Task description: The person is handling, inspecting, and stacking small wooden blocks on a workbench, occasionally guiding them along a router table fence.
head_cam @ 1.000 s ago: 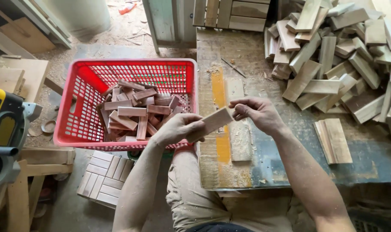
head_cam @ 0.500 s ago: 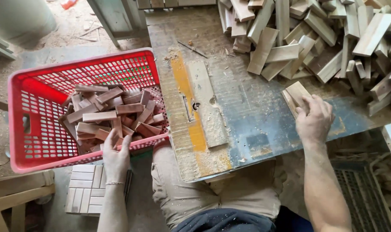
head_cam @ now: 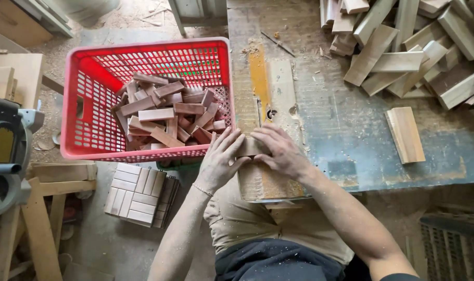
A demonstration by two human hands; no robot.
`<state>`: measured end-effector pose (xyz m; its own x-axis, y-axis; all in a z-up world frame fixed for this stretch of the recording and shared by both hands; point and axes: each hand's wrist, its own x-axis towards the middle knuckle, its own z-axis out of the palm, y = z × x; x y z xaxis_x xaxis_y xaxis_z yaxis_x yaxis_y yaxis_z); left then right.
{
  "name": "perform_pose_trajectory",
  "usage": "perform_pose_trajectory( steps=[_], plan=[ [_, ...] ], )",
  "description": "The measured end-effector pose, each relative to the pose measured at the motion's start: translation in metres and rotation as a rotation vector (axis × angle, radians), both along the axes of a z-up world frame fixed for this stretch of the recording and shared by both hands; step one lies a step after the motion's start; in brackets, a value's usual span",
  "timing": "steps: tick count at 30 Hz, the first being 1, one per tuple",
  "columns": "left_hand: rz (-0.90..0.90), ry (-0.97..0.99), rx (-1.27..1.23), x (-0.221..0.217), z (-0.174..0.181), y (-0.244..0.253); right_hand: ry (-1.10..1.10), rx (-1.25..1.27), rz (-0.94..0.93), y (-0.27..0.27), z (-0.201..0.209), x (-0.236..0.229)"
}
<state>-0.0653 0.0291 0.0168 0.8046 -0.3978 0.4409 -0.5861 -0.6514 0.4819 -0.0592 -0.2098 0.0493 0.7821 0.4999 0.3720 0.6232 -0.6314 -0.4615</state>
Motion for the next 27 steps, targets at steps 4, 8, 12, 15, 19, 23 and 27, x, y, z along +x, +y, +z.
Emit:
perform_pose_trajectory(
  steps=[4, 8, 12, 15, 19, 23, 27],
  plan=[
    [0.024, -0.055, 0.017, -0.001, 0.009, -0.005, -0.004, -0.095, -0.092, -0.013, 0.029, -0.004],
    [-0.024, -0.066, -0.006, 0.006, 0.014, -0.013, 0.087, -0.161, -0.209, -0.012, 0.028, -0.004],
    [-0.069, -0.011, -0.080, 0.009, 0.008, -0.011, 0.151, -0.166, -0.255, -0.005, 0.034, -0.002],
    [-0.053, 0.014, -0.070, 0.011, 0.013, -0.013, 0.113, -0.174, -0.263, -0.003, 0.032, 0.002],
    [-0.036, 0.000, -0.059, 0.012, 0.020, -0.015, 0.157, -0.200, -0.306, -0.003, 0.026, 0.003],
    [-0.013, 0.028, -0.091, 0.014, 0.023, -0.021, 0.192, -0.208, -0.296, -0.009, 0.033, 0.006],
    [-0.017, 0.043, -0.085, 0.030, 0.014, -0.021, 0.196, -0.173, -0.277, -0.011, 0.032, 0.021]
  ],
)
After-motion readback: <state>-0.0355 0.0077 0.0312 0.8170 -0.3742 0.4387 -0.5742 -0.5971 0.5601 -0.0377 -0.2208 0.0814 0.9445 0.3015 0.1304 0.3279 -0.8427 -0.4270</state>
